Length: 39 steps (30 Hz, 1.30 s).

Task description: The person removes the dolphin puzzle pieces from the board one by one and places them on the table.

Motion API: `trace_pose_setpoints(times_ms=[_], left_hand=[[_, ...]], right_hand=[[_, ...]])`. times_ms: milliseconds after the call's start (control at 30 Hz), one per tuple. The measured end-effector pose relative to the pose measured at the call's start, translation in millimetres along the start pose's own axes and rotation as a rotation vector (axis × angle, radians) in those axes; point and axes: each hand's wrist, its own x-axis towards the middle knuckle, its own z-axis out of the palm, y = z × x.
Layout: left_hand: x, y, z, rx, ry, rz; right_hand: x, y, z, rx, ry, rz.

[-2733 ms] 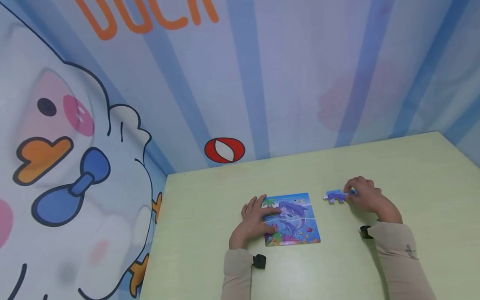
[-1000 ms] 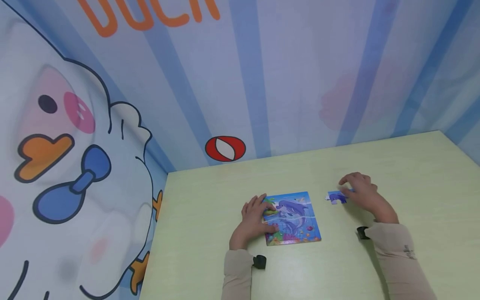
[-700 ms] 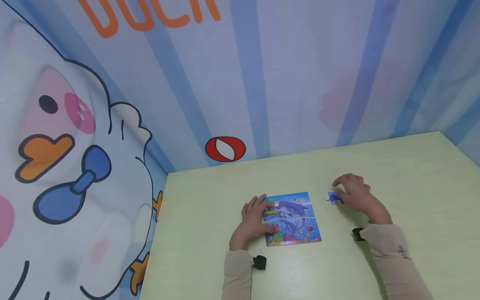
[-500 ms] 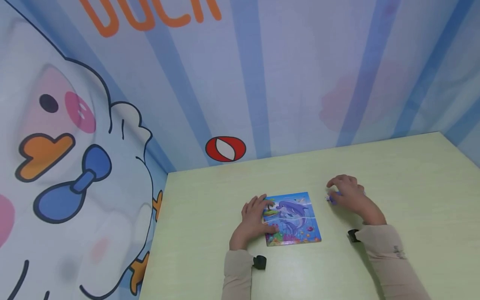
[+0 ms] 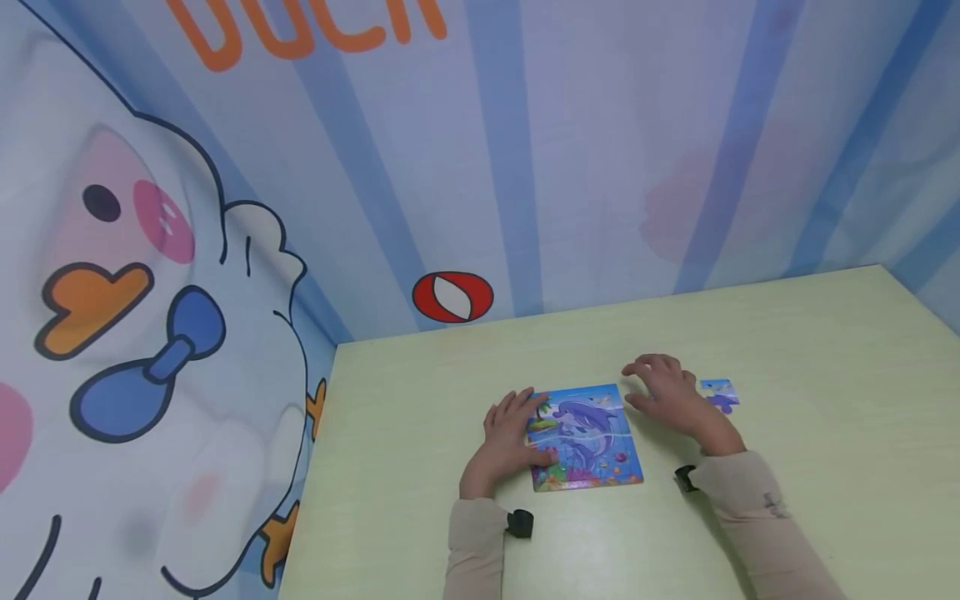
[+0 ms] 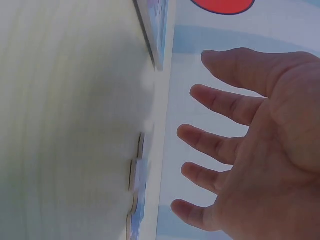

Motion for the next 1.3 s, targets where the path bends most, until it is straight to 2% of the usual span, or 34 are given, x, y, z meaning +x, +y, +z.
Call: trace_pose_setpoints(times_ms=[233, 600, 900, 1300], left_hand=[[0.6, -0.9, -1.0, 0.001, -0.005, -0.023], [2.5, -0.9, -1.3, -0.029, 0.002, -0.039], [2.5, 1.0, -0.9, -0.036, -0.004, -0.038], [-0.6, 0.8, -2.0, -0.101, 0.023, -0.021]], right_hand=[[7.1, -18, 12, -0.013, -0.002, -0.031], [9.3, -41, 29, -0.054, -0.080, -0.133], [10.9, -49, 39, -0.048, -0.121, -0.199], [15.1, -60, 44, -0.050, -0.173, -0.220]])
